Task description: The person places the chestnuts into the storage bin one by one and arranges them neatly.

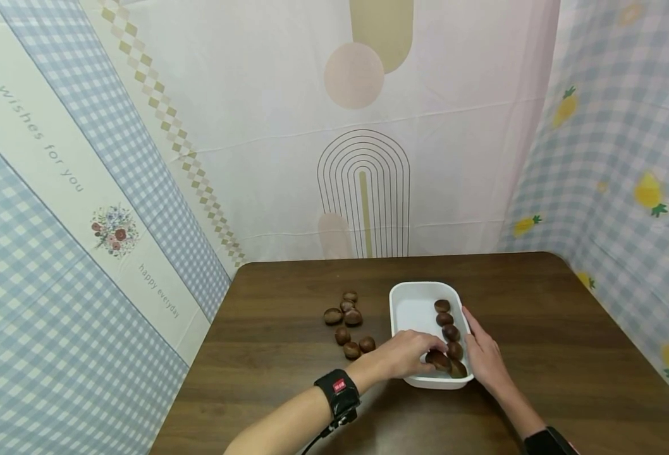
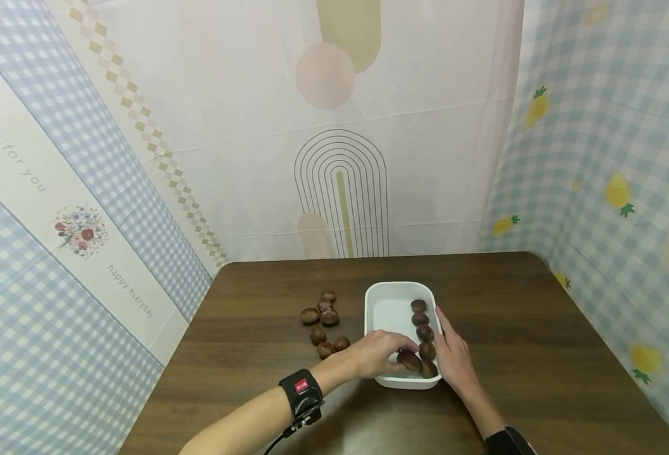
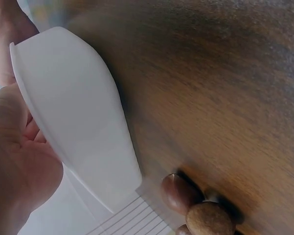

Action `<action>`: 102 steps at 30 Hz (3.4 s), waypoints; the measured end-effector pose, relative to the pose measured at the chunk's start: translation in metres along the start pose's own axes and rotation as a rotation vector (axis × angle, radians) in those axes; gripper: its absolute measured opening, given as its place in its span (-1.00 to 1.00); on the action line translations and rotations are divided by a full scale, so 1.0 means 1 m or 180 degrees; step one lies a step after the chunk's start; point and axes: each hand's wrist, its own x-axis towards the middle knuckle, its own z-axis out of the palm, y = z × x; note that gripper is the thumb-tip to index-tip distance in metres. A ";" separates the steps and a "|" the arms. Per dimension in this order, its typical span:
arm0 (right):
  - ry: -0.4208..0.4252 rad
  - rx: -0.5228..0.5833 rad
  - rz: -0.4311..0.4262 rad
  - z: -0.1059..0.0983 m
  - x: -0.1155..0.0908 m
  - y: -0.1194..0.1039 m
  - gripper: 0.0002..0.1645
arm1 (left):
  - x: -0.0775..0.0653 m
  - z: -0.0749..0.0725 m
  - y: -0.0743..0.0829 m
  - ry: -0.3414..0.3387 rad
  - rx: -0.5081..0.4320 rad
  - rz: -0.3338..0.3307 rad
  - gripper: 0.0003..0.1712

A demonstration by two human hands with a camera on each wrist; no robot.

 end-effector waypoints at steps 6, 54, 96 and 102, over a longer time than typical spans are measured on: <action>0.0063 0.0009 -0.0055 0.000 0.000 0.001 -0.32 | 0.001 0.001 0.001 -0.0081 -0.0038 0.0010 -0.55; -0.0107 -0.0023 0.0165 0.000 0.001 -0.003 -0.30 | -0.021 -0.051 -0.044 0.0382 -0.0784 -0.0133 -0.62; -0.0129 0.0042 0.0098 -0.001 0.000 -0.001 -0.31 | -0.149 -0.004 -0.104 0.1099 -0.1692 -0.1068 -0.58; -0.0102 0.0043 0.0074 0.000 0.000 0.000 -0.32 | -0.147 0.004 -0.104 0.1145 -0.1627 -0.1003 -0.60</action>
